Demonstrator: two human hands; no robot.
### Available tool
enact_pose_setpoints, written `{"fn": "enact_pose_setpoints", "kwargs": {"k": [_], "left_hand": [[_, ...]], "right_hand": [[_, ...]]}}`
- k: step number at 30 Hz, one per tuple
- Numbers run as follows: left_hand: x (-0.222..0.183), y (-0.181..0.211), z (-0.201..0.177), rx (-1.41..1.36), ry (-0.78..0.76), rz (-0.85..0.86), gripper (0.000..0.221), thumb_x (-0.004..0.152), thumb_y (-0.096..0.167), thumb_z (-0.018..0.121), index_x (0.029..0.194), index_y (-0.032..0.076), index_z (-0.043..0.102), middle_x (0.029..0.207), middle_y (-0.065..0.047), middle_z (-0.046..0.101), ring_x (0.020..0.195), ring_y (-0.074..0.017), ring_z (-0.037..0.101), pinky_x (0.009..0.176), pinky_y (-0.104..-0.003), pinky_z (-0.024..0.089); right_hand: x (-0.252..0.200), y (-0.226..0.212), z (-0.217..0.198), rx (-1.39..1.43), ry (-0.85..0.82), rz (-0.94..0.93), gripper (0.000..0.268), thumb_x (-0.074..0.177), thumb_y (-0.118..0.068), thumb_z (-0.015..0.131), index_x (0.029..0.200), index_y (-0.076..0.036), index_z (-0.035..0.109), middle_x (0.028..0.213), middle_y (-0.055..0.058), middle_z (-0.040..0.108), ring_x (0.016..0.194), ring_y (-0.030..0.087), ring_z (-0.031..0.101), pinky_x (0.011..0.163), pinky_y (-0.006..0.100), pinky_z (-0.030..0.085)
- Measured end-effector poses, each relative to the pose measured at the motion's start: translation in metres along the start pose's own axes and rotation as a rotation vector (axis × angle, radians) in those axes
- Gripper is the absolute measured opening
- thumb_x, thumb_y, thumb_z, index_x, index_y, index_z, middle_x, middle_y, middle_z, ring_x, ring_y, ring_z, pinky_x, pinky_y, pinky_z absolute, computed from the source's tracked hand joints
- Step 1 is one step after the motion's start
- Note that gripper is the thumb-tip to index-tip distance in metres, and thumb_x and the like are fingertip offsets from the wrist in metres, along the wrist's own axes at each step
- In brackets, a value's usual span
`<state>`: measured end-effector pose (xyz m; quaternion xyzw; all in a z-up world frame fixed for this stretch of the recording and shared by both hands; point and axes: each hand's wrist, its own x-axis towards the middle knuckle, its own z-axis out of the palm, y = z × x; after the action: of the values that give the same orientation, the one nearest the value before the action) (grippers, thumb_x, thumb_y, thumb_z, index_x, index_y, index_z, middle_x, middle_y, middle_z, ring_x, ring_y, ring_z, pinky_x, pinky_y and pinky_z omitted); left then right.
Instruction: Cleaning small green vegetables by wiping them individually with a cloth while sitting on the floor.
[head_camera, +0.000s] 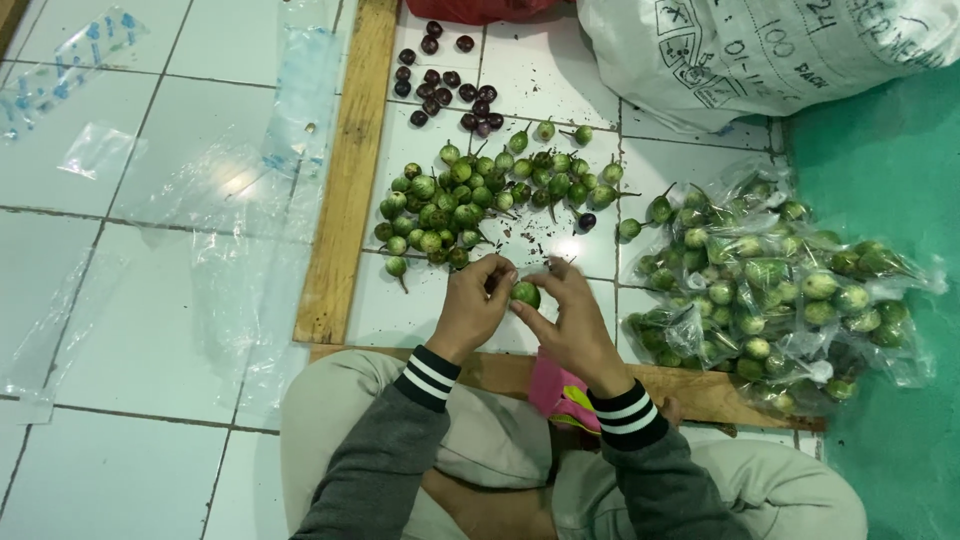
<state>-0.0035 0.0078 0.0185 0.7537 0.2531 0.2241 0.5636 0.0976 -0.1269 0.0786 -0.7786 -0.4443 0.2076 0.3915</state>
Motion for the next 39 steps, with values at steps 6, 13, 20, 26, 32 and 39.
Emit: {"fn": "enact_pose_setpoints", "kwargs": {"k": [6, 13, 20, 26, 32, 39], "left_hand": [[-0.002, 0.003, 0.006, 0.061, -0.026, 0.041, 0.011, 0.100, 0.010, 0.063, 0.099, 0.003, 0.071, 0.077, -0.018, 0.068, 0.075, -0.0342, 0.068, 0.065, -0.043, 0.055], [-0.009, 0.007, 0.013, -0.012, -0.104, 0.057, 0.012, 0.101, 0.008, 0.060, 0.100, 0.002, 0.070, 0.076, -0.018, 0.065, 0.074, -0.0315, 0.067, 0.066, -0.041, 0.055], [-0.011, 0.013, 0.012, -0.039, -0.084, 0.082, 0.012, 0.102, 0.010, 0.060, 0.102, 0.002, 0.068, 0.075, -0.018, 0.064, 0.074, -0.0306, 0.066, 0.067, -0.042, 0.054], [-0.013, 0.010, 0.018, -0.050, -0.091, 0.119, 0.012, 0.102, 0.010, 0.059, 0.102, 0.002, 0.068, 0.074, -0.017, 0.063, 0.072, -0.0293, 0.065, 0.067, -0.040, 0.054], [-0.013, 0.009, 0.016, -0.035, -0.092, 0.107, 0.013, 0.102, 0.011, 0.059, 0.102, 0.002, 0.068, 0.074, -0.015, 0.063, 0.072, -0.0276, 0.064, 0.067, -0.039, 0.053], [-0.010, 0.005, 0.015, 0.159, -0.041, 0.223, 0.012, 0.103, 0.010, 0.055, 0.097, 0.006, 0.065, 0.089, -0.014, 0.064, 0.090, -0.0354, 0.067, 0.088, -0.044, 0.051]], "right_hand": [[0.002, 0.032, 0.027, 0.009, 0.012, 0.245, 0.048, 0.098, -0.032, 0.067, 0.126, 0.007, 0.066, 0.096, 0.025, 0.070, 0.088, 0.040, 0.073, 0.065, 0.043, 0.059], [-0.013, 0.035, 0.043, -0.428, -0.061, 0.143, 0.040, 0.095, -0.019, 0.065, 0.126, 0.006, 0.061, 0.100, 0.024, 0.059, 0.089, 0.043, 0.068, 0.068, 0.046, 0.059], [-0.003, 0.023, 0.032, -0.300, -0.235, 0.123, 0.034, 0.095, -0.003, 0.059, 0.124, 0.013, 0.056, 0.107, 0.026, 0.055, 0.091, 0.048, 0.070, 0.068, 0.045, 0.062], [-0.002, 0.043, 0.036, -0.302, -0.050, 0.192, 0.020, 0.097, -0.012, 0.062, 0.099, 0.006, 0.069, 0.087, 0.022, 0.067, 0.078, 0.040, 0.075, 0.054, 0.037, 0.061], [-0.002, 0.025, 0.026, -0.336, 0.017, 0.167, 0.018, 0.095, -0.012, 0.067, 0.095, 0.004, 0.071, 0.081, 0.020, 0.067, 0.074, 0.037, 0.075, 0.053, 0.037, 0.060], [0.002, 0.050, 0.035, -0.262, 0.031, 0.082, 0.017, 0.099, -0.004, 0.057, 0.102, 0.007, 0.070, 0.088, 0.023, 0.066, 0.086, 0.043, 0.072, 0.062, 0.043, 0.059]]}}
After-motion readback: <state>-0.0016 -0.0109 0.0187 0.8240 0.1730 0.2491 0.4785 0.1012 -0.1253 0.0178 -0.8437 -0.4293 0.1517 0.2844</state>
